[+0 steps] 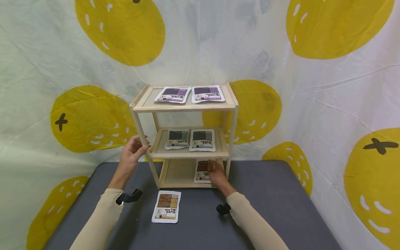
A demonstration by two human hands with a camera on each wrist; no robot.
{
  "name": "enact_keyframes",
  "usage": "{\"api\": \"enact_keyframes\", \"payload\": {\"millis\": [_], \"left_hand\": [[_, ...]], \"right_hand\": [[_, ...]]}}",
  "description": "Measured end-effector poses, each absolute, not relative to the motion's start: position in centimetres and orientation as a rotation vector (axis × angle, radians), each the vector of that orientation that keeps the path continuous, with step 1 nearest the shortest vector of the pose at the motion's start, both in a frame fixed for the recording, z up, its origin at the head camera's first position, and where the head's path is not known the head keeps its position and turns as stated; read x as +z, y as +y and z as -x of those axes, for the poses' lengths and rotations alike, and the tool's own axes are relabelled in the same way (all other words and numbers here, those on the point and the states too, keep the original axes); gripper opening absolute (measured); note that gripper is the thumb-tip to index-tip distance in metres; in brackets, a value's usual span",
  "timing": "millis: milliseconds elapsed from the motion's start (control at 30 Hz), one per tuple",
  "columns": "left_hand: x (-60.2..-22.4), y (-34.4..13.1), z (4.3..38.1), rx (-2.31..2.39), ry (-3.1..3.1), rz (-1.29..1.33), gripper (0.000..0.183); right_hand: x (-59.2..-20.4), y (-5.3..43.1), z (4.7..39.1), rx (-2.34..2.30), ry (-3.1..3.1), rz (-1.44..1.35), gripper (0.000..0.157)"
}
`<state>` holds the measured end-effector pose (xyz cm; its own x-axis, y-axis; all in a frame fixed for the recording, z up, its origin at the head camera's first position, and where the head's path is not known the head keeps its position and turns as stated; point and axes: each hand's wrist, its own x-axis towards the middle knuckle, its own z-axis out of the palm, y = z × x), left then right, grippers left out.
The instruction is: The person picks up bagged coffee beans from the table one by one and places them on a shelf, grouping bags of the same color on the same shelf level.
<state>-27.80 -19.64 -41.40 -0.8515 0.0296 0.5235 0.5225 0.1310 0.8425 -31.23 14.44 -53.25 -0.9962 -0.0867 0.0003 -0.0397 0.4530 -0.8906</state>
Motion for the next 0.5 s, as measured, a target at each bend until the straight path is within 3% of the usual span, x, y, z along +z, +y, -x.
{"api": "enact_keyframes", "payload": {"millis": [500], "left_hand": [[-41.5, -19.6, 27.8, -1.776, -2.033, 0.53, 0.034]], "right_hand": [[-50.9, 13.6, 29.5, -1.463, 2.797, 0.042, 0.052]]}}
